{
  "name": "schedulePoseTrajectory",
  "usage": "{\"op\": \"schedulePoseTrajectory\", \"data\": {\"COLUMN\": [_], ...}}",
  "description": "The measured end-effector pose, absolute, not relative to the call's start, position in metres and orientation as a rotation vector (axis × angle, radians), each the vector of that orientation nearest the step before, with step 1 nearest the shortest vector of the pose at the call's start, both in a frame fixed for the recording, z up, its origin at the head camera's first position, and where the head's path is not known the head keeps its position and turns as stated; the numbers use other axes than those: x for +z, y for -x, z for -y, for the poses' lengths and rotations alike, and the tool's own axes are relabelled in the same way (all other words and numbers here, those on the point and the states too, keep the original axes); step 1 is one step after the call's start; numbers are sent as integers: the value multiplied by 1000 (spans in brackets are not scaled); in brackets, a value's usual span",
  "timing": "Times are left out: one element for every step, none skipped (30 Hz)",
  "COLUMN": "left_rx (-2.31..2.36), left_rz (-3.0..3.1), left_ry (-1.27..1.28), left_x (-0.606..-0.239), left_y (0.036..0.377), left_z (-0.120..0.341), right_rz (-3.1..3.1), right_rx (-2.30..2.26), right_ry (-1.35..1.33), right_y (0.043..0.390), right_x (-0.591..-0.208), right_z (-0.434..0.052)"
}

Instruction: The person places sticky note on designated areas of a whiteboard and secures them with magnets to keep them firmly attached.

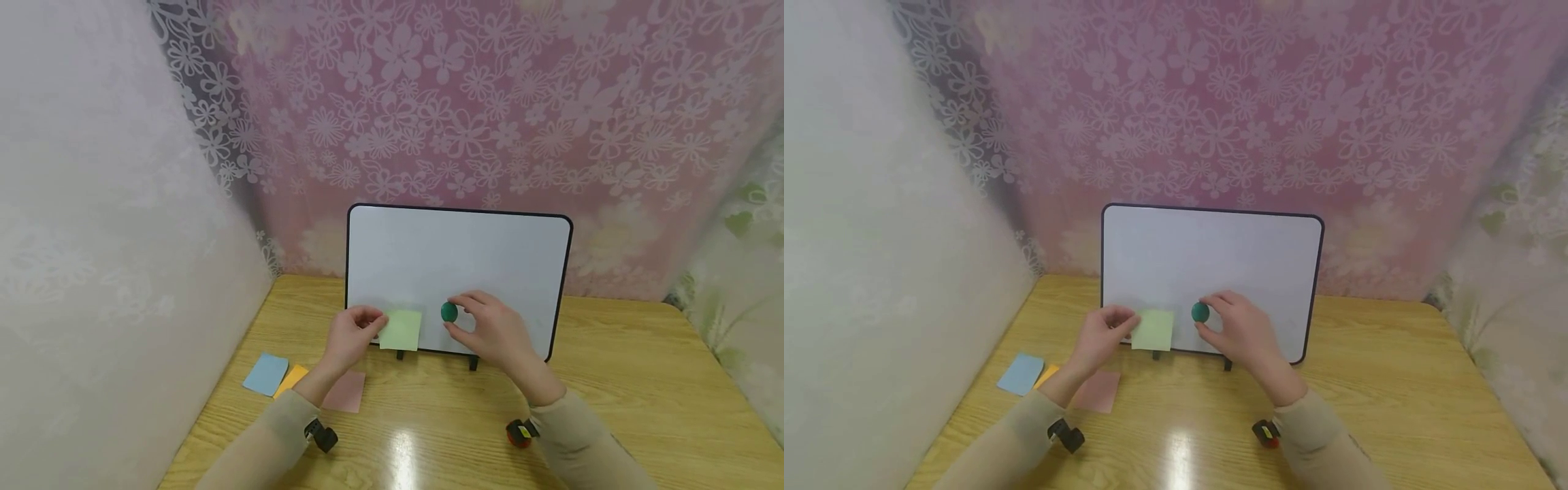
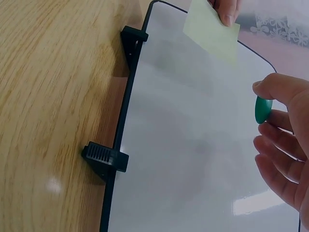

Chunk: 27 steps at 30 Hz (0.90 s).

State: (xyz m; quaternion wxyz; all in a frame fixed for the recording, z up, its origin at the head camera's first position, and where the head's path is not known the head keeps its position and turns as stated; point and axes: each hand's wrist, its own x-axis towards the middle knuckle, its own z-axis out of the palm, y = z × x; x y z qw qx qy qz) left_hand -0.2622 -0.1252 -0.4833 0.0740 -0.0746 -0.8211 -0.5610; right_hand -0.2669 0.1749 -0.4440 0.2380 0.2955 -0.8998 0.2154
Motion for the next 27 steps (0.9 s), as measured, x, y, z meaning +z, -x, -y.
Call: {"op": "schedulePoseTrajectory", "data": {"left_rx": [-1682, -1681, -1681, -1682, -1686, -1689, -1690, -1691, -1692, -1690, -1689, -1685, -1684, -1684, -1684, -1684, -1686, -1685, -1680, -1673, -1667, -1661, -1655, -1647, -1645, -1644, -1648], "left_rz": [2467, 2470, 2471, 2471, 2469, 2466, 2462, 2459, 2455, 2451, 2447, 2443, 2439, 2437, 2429, 2423, 2419, 2414, 2412, 2411, 2410, 2413, 2417, 2419, 2419, 2417, 2414], "left_ry": [225, 226, 225, 225, 225, 223, 225, 222, 220, 221, 220, 226, 229, 227, 236, 242, 244, 249, 248, 251, 253, 249, 247, 245, 245, 246, 246], "left_x": [-483, -483, -483, -483, -483, -483, -483, -483, -482, -481, -481, -480, -479, -478, -477, -475, -474, -472, -471, -469, -468, -466, -466, -465, -464, -464, -464], "left_y": [263, 263, 264, 264, 265, 265, 266, 267, 268, 268, 270, 271, 272, 273, 274, 275, 276, 277, 278, 278, 278, 279, 279, 280, 280, 282, 283], "left_z": [126, 126, 127, 127, 127, 128, 128, 129, 129, 129, 130, 130, 130, 130, 130, 130, 131, 131, 131, 131, 132, 132, 133, 133, 134, 134, 135], "right_rz": [2463, 2461, 2460, 2461, 2461, 2459, 2457, 2455, 2450, 2445, 2438, 2432, 2427, 2421, 2416, 2413, 2412, 2412, 2413, 2413, 2415, 2417, 2420, 2420, 2419, 2417, 2415], "right_rx": [586, 584, 583, 579, 575, 574, 568, 563, 557, 551, 544, 537, 531, 525, 520, 511, 503, 495, 486, 477, 468, 460, 455, 449, 445, 440, 437], "right_ry": [-812, -814, -819, -821, -824, -830, -833, -836, -839, -841, -844, -845, -845, -847, -850, -850, -851, -851, -850, -849, -848, -844, -841, -839, -837, -837, -837], "right_y": [267, 268, 268, 269, 270, 271, 271, 272, 273, 274, 275, 276, 277, 278, 280, 281, 283, 284, 286, 287, 289, 290, 291, 292, 292, 293, 294], "right_x": [-443, -442, -442, -441, -441, -440, -439, -438, -438, -437, -436, -435, -434, -433, -432, -432, -431, -431, -430, -430, -429, -429, -429, -428, -428, -427, -427], "right_z": [-174, -172, -171, -170, -168, -167, -166, -165, -164, -163, -161, -160, -159, -158, -157, -156, -156, -155, -154, -153, -152, -151, -150, -149, -148, -147, -146]}}
